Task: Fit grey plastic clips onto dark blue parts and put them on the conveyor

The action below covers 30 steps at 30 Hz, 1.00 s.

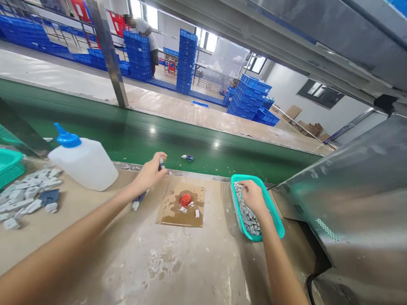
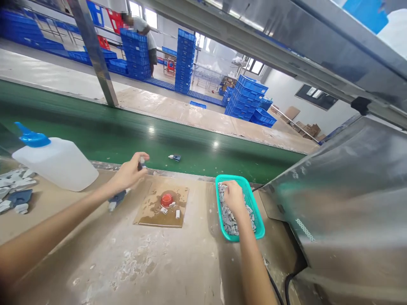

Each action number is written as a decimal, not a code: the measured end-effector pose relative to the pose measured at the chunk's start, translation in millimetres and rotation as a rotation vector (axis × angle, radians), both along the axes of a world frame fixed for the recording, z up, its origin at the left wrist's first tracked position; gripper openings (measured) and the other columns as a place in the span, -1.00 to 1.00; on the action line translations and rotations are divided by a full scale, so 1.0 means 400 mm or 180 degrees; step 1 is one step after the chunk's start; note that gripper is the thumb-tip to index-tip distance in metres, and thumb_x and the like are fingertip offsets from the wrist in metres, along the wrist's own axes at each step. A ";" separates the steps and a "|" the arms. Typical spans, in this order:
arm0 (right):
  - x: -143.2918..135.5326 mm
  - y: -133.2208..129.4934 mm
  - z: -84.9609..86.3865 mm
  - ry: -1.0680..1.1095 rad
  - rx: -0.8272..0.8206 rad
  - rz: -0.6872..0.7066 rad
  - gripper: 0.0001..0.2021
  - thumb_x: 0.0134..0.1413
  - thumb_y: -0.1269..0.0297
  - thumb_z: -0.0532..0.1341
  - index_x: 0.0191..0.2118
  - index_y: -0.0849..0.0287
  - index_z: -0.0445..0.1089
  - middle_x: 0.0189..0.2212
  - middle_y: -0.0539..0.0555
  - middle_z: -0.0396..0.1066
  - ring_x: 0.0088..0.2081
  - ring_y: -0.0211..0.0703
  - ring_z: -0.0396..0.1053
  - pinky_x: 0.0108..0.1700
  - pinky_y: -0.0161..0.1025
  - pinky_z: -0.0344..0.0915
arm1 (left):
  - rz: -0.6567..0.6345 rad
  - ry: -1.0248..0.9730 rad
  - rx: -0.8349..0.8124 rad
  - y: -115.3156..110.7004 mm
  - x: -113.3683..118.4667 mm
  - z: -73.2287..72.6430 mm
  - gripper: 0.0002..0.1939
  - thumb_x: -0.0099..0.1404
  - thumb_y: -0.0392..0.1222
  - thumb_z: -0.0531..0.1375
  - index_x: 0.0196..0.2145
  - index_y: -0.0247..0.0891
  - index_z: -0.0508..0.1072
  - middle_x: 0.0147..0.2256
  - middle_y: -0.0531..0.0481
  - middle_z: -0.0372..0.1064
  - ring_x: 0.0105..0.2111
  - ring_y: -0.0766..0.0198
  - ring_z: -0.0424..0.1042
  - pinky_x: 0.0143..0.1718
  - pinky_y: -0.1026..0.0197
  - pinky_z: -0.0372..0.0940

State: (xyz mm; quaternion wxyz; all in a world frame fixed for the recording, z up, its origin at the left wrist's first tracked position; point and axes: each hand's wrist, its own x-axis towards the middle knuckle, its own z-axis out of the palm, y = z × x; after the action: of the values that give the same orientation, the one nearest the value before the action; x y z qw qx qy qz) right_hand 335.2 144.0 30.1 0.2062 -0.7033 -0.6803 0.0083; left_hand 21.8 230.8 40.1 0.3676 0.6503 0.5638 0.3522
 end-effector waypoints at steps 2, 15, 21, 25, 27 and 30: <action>0.070 0.014 -0.021 -0.0229 -0.0243 -0.0165 -0.70 -0.15 0.65 0.00 -0.34 0.28 0.41 -0.34 0.14 0.39 -0.25 -0.12 0.33 -0.19 -0.26 0.24 | -0.0065 0.1503 0.0352 0.069 -0.025 -0.015 -0.41 0.07 -0.41 -0.02 0.10 -0.36 0.05 0.12 -0.43 -0.03 -0.01 -0.11 0.22 -0.05 -0.05 0.08; 0.082 0.024 -0.070 -0.0857 -0.0685 -0.0630 -0.71 -0.29 0.72 0.01 -0.49 0.37 0.42 -0.40 0.29 0.34 -0.33 -0.02 0.34 -0.32 -0.25 0.19 | -0.0735 0.2017 0.0604 0.200 0.098 -0.070 -0.53 0.07 -0.51 -0.05 -0.05 -0.29 0.28 0.00 -0.22 0.22 0.04 0.10 0.13 0.00 0.08 0.01; 0.097 0.026 -0.058 -0.0883 -0.0511 -0.0466 -0.74 -0.30 0.70 0.01 -0.57 0.30 0.38 -0.46 0.22 0.36 -0.38 -0.04 0.35 -0.35 -0.24 0.23 | -0.0354 0.0907 0.0399 0.144 0.080 -0.050 -0.73 0.01 -0.42 0.03 -0.28 -0.27 0.30 -0.30 -0.09 0.27 -0.25 0.18 0.30 -0.18 0.16 0.15; 0.053 0.009 -0.013 -0.0010 0.0094 0.0109 -0.82 -0.14 0.51 0.06 -0.44 0.24 0.40 -0.41 0.15 0.40 -0.37 -0.11 0.38 -0.32 -0.26 0.33 | -0.0199 0.0067 0.0068 0.015 0.063 -0.024 -0.73 0.06 -0.34 -0.01 -0.21 -0.24 0.21 -0.52 0.11 0.15 -0.56 0.36 0.21 -0.49 0.30 0.17; -0.021 -0.012 0.014 0.0861 0.0568 0.0754 -0.85 -0.06 0.37 0.08 -0.40 0.19 0.40 -0.38 0.13 0.41 -0.36 -0.10 0.39 -0.37 -0.26 0.37 | -0.0345 -0.0413 -0.0237 -0.065 0.064 -0.007 -0.80 0.07 -0.23 0.05 -0.29 -0.24 0.26 -0.57 0.15 0.10 -0.62 0.40 0.15 -0.57 0.34 0.12; -0.169 -0.055 0.045 0.1287 0.0854 0.1497 -0.87 0.00 0.31 0.11 -0.41 0.12 0.41 -0.40 0.09 0.44 -0.35 -0.10 0.41 -0.33 -0.25 0.39 | -0.0943 -0.1247 -0.0778 -0.167 0.075 0.018 -0.81 0.03 -0.11 0.13 -0.40 -0.26 0.33 -0.57 0.13 0.16 -0.59 0.41 0.15 -0.55 0.33 0.10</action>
State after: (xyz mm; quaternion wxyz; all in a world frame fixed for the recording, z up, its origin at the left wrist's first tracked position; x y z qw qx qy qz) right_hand 267.6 122.1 47.9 0.4201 -0.4779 -0.7642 0.1054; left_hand 51.8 164.1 47.5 0.5929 0.5960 0.4190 0.3430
